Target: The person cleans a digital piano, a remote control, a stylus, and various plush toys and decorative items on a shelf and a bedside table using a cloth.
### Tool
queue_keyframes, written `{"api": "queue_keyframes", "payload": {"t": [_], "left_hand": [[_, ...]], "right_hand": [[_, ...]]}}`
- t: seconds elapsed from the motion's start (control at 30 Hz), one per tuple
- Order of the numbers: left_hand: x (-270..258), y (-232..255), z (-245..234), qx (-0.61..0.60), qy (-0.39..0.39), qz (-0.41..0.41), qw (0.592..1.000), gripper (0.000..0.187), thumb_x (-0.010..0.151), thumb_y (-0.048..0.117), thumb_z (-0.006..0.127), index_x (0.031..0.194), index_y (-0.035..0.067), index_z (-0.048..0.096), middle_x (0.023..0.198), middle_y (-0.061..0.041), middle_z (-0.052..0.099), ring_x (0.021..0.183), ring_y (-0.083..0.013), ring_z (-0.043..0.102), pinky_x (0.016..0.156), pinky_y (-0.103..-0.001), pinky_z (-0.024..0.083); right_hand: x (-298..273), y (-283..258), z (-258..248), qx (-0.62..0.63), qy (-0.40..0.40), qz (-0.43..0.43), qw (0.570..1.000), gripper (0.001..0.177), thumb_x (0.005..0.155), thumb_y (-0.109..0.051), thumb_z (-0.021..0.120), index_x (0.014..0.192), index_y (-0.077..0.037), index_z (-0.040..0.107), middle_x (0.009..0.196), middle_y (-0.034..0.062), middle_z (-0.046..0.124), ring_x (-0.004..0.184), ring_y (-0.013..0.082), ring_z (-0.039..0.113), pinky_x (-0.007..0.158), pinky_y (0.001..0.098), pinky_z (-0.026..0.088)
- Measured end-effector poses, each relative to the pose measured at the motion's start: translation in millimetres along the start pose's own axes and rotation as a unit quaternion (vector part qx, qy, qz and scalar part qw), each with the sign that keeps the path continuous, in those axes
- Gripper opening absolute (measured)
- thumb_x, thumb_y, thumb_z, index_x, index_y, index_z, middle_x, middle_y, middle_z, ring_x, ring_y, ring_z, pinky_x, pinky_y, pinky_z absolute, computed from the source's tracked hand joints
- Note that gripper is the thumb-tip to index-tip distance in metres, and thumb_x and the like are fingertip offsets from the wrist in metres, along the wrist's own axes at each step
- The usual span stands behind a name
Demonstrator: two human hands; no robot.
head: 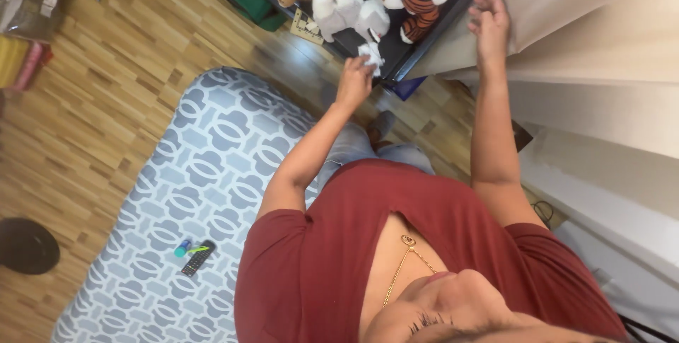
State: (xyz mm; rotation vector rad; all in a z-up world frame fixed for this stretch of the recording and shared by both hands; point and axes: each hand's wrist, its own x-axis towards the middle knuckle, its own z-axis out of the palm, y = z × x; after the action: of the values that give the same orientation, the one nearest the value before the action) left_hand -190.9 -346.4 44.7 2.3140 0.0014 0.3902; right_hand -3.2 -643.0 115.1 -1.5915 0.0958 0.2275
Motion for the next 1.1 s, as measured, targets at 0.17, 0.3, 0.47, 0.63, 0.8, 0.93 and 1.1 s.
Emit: {"api": "queue_keyframes", "payload": {"t": [0.17,0.3,0.47,0.63,0.8,0.93,1.1], "left_hand": [[13.9,48.6,8.8,-0.163,-0.003,-0.138,0.977,0.022,0.087,0.007,0.076,0.106,0.017,0.081,0.12,-0.008,0.071,0.114,-0.0288,0.067,0.098,-0.039,0.055],[62.5,99.8,34.4,-0.073,-0.009,0.093,0.993,0.039,0.082,0.0,0.067,0.12,0.01,0.073,0.132,-0.014,0.063,0.119,-0.0359,0.057,0.103,-0.042,0.051],[136.0,133.8,86.9,0.036,-0.035,0.173,0.984,0.028,0.088,0.007,0.058,0.114,0.004,0.069,0.136,-0.015,0.057,0.123,-0.0362,0.057,0.102,-0.04,0.052],[128.9,144.7,90.4,0.036,0.037,0.109,0.993,0.024,0.091,0.014,0.066,0.113,0.006,0.071,0.133,-0.01,0.058,0.119,-0.0328,0.059,0.095,-0.041,0.053],[52.7,147.1,65.5,0.03,0.046,-0.003,0.998,0.027,0.085,0.004,0.068,0.11,0.009,0.077,0.128,-0.01,0.065,0.116,-0.031,0.062,0.098,-0.041,0.056],[10.2,123.2,63.3,-0.091,0.243,-0.097,0.961,0.018,0.09,0.009,0.077,0.106,0.014,0.082,0.118,-0.009,0.072,0.114,-0.0302,0.069,0.101,-0.038,0.055],[2.3,81.1,85.5,-0.11,0.318,-0.293,0.895,0.019,0.086,0.008,0.076,0.104,0.013,0.082,0.117,-0.013,0.073,0.11,-0.0304,0.071,0.095,-0.036,0.055]], "right_hand": [[28.6,9.5,-0.2,-0.101,0.013,-0.097,0.99,0.043,0.101,-0.004,0.046,0.142,-0.004,0.058,0.14,0.0107,0.066,0.126,0.021,0.065,0.103,0.031,0.05],[48.0,9.5,-0.6,-0.172,0.051,-0.177,0.968,0.037,0.102,-0.002,0.052,0.138,0.003,0.062,0.138,0.0155,0.067,0.131,0.0247,0.062,0.114,0.0341,0.045],[64.0,0.0,-6.7,-0.144,0.045,-0.154,0.976,0.035,0.104,-0.003,0.051,0.136,0.001,0.064,0.138,0.0128,0.069,0.131,0.0235,0.064,0.114,0.0334,0.047],[55.0,-28.0,-1.4,-0.26,0.007,-0.232,0.937,0.032,0.102,0.0,0.054,0.13,-0.001,0.069,0.133,0.0153,0.069,0.127,0.03,0.064,0.111,0.0361,0.046],[4.5,-52.2,14.3,-0.249,-0.024,-0.339,0.907,0.012,0.099,0.001,0.062,0.106,-0.006,0.069,0.114,0.0099,0.07,0.113,0.0262,0.068,0.103,0.0391,0.055],[-22.4,-57.4,25.9,-0.32,-0.211,-0.51,0.77,0.022,0.09,-0.003,0.075,0.11,-0.008,0.068,0.118,0.0081,0.066,0.114,0.0317,0.062,0.102,0.0457,0.047],[-16.5,-49.8,48.6,-0.428,-0.217,-0.447,0.755,0.042,0.093,-0.025,0.09,0.123,-0.014,0.063,0.124,0.0085,0.061,0.117,0.0319,0.059,0.096,0.0478,0.046]]}}
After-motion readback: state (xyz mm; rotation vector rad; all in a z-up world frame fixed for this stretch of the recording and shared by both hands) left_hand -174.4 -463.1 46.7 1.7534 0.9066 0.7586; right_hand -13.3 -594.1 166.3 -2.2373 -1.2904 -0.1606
